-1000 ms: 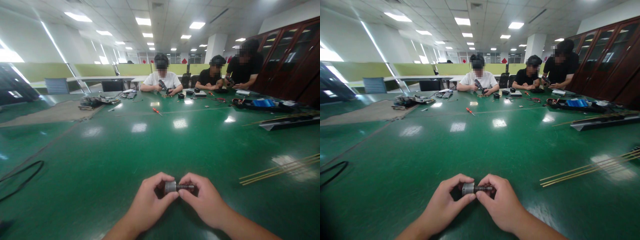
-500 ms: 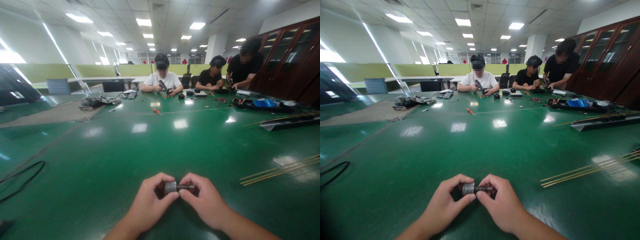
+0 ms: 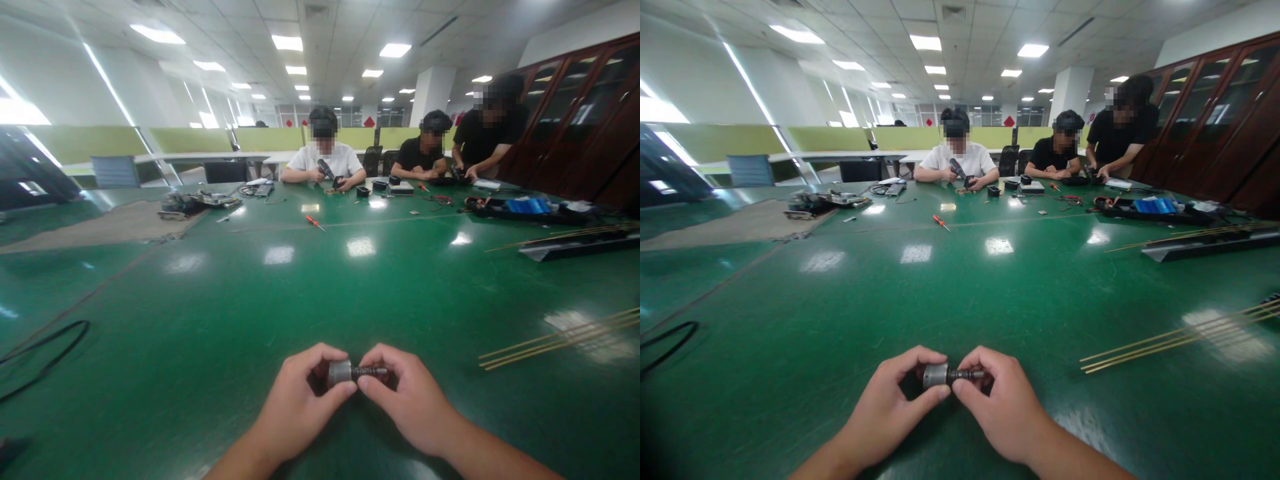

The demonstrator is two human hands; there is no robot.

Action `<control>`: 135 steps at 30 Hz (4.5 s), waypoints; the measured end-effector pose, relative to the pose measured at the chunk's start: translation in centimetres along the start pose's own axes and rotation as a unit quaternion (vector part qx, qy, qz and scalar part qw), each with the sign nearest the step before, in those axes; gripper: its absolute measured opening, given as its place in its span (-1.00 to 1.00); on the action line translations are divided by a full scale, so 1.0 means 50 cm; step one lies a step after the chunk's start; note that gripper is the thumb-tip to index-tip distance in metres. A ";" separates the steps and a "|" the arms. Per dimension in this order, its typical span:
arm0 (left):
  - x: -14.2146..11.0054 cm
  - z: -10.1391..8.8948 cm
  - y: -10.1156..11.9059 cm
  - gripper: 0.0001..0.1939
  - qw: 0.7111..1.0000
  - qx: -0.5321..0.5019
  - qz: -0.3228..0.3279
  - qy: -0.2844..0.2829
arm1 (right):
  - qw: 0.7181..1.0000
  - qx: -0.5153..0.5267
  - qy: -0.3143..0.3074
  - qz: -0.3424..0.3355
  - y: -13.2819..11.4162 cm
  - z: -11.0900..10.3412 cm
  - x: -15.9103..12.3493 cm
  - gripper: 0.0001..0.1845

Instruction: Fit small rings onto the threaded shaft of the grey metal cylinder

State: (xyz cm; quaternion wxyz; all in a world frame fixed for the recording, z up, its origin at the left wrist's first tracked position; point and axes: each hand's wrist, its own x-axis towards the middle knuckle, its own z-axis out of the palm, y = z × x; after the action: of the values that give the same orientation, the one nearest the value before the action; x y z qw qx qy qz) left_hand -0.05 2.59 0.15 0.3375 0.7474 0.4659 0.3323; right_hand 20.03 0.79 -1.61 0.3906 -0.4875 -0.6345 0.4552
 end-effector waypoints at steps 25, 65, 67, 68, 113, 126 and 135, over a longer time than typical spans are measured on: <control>0.001 -0.001 -0.003 -0.79 1.000 0.002 0.000 0.004 | 1.000 -0.004 0.005 0.001 0.001 -0.002 0.002 -0.94; 0.001 -0.004 0.002 -0.79 1.000 0.009 -0.003 -0.002 | 1.000 -0.001 0.001 -0.001 -0.003 -0.001 0.000 -0.94; 0.002 -0.004 0.000 -0.78 1.000 0.010 -0.003 0.001 | 1.000 -0.002 0.002 -0.002 -0.004 -0.001 0.000 -0.94; 0.002 -0.004 0.000 -0.78 1.000 0.009 -0.002 0.001 | 1.000 -0.002 0.001 -0.002 -0.005 -0.001 0.000 -0.95; 0.002 -0.008 0.000 -0.77 0.999 -0.007 -0.021 0.023 | 0.999 0.047 0.009 0.005 0.005 -0.001 0.000 -0.87; 0.002 -0.005 -0.009 -0.77 0.999 -0.020 -0.029 0.027 | 0.998 0.068 0.011 0.015 0.020 0.000 0.000 -0.82; 0.003 -0.004 -0.010 -0.75 0.999 -0.023 -0.032 0.028 | 0.998 0.061 0.015 0.017 0.015 0.001 0.004 -0.81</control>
State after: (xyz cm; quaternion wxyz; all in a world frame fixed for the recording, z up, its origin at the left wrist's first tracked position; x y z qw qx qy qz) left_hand -0.39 2.91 -0.13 0.3520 0.7147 0.4911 0.3523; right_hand 20.16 1.07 -2.35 0.4210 -0.4803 -0.5914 0.4923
